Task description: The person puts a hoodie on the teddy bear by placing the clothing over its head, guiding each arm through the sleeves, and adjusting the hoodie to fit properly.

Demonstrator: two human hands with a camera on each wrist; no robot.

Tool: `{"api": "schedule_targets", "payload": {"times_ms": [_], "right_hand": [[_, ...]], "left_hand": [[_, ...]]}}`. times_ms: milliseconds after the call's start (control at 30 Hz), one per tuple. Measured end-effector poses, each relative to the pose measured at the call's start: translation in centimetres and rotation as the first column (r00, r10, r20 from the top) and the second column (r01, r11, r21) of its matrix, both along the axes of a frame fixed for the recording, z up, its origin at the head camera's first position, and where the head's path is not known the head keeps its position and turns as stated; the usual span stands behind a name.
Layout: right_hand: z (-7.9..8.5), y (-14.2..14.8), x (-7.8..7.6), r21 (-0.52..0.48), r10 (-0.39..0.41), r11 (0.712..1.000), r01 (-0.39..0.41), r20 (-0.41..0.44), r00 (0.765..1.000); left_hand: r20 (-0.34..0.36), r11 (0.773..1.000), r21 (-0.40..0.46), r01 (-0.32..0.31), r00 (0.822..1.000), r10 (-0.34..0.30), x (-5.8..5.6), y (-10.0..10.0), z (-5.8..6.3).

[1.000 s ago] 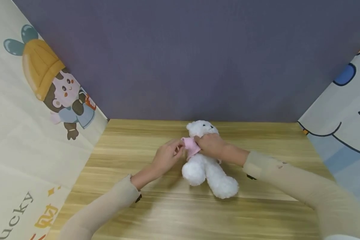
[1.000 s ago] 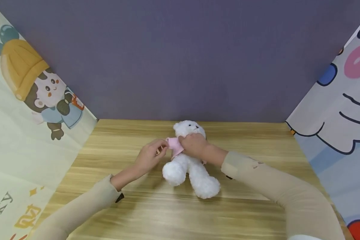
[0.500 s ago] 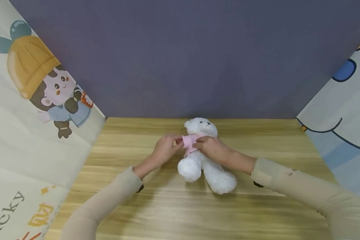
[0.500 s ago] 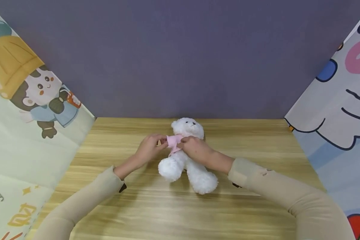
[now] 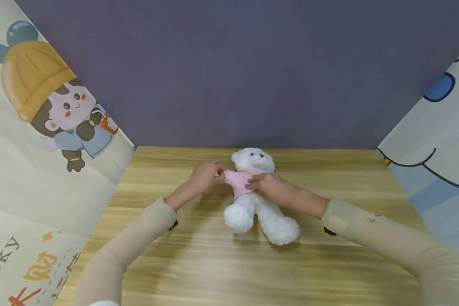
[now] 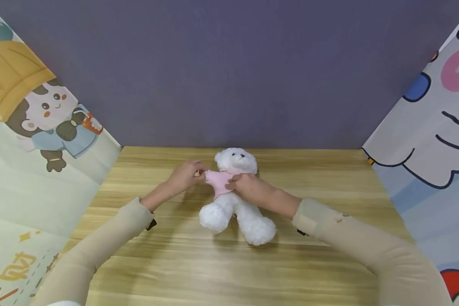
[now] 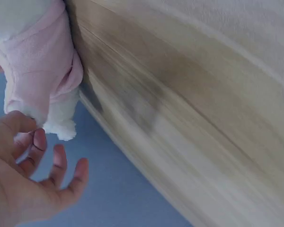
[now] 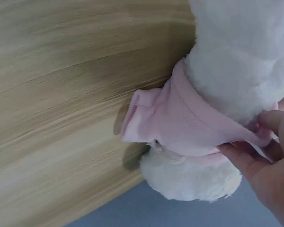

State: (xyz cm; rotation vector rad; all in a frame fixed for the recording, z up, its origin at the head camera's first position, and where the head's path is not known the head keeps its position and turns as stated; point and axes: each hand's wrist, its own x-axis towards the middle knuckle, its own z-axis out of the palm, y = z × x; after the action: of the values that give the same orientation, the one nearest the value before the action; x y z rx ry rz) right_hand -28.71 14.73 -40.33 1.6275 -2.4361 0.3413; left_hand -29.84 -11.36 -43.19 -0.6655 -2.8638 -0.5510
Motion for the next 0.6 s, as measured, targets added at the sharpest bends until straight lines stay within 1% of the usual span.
{"api": "schedule_targets", "payload": {"times_ms": [100,167,200,267,333,367,467,533,600], "right_hand": [[0.1,0.2,-0.2,-0.001,-0.013,1.0,0.013,0.071,0.997],[0.2,0.5,-0.2,0.002,-0.031,1.0,0.031,0.107,0.994],[0.3,0.6,-0.2,0.003,-0.039,0.999,0.038,0.117,0.992],[0.4,0.8,-0.2,0.003,-0.045,0.999,0.045,0.116,0.992],[0.5,0.8,-0.3,0.007,-0.045,0.999,0.044,0.104,0.994],[0.5,0.7,-0.3,0.011,-0.045,0.999,0.044,0.099,0.994],[0.7,0.5,-0.1,0.035,-0.033,0.999,0.03,0.097,0.995],[0.7,0.3,0.0,0.057,-0.013,0.998,0.007,0.103,0.995],[0.6,0.1,0.2,0.065,0.003,0.998,-0.011,0.121,0.993]], "left_hand": [[0.038,0.997,0.022,0.068,0.997,-0.069,-0.1,-0.2,0.1],[0.055,0.996,0.003,0.092,0.994,-0.092,0.3,0.0,0.3],[0.056,0.996,-0.013,0.092,0.994,-0.091,0.5,0.2,0.4],[0.044,0.995,-0.059,0.081,0.996,-0.078,0.8,0.4,0.7],[0.022,0.991,-0.109,0.075,0.997,-0.073,0.8,0.6,0.9],[0.003,0.989,-0.133,0.068,0.998,-0.069,0.7,0.6,0.9],[-0.031,0.985,-0.171,0.014,0.999,-0.02,-0.1,0.0,0.9],[-0.028,0.984,-0.179,-0.015,1.0,0.01,-0.6,-0.6,0.6],[0.003,0.985,-0.17,-0.036,0.999,0.037,-0.8,-1.1,0.4]]}}
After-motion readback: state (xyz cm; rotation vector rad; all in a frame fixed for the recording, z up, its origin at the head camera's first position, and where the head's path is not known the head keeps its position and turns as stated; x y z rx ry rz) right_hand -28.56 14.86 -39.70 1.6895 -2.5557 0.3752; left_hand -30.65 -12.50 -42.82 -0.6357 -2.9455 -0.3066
